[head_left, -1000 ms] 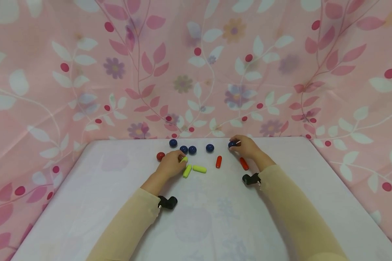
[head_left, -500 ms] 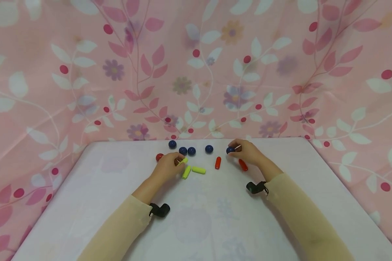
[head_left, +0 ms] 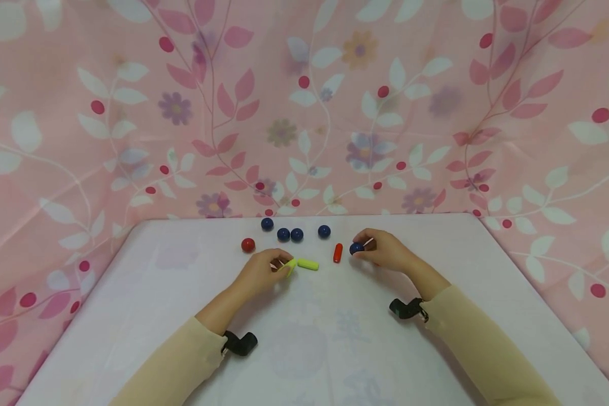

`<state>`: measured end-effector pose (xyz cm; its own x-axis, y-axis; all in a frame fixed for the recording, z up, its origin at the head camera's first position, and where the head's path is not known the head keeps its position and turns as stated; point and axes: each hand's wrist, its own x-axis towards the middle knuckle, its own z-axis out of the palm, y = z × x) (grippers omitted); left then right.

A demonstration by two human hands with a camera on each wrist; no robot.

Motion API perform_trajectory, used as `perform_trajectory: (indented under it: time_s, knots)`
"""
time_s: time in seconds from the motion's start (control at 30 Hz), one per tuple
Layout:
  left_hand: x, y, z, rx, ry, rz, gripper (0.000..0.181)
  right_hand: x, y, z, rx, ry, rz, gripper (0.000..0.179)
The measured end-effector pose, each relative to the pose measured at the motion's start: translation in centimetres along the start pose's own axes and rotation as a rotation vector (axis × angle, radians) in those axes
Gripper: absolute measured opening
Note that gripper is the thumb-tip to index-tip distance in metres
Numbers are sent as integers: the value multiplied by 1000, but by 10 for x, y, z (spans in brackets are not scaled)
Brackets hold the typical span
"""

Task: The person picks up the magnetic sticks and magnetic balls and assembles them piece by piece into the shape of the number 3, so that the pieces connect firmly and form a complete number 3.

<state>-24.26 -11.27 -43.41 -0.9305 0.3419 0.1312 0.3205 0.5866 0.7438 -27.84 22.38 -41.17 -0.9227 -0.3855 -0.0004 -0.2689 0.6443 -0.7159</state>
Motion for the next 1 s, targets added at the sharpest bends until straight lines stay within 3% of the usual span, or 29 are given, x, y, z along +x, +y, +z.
perform_trajectory:
  time_s: [0.23,0.47,0.73,1.0]
  knots:
    - [-12,4,6,-45,-62,68,19,-11,-6,9,21,-51,-43,30]
    - [-19,14,10,-75,-173,37,18,-22,-12,17,43,-98,-38,28]
    - [-25,21,20,-125,-276,12,17,-33,-17,29,63,-204,-86,31]
    - [-31,27,27,-147,-327,4,15,-37,-23,39,114,-271,-78,31]
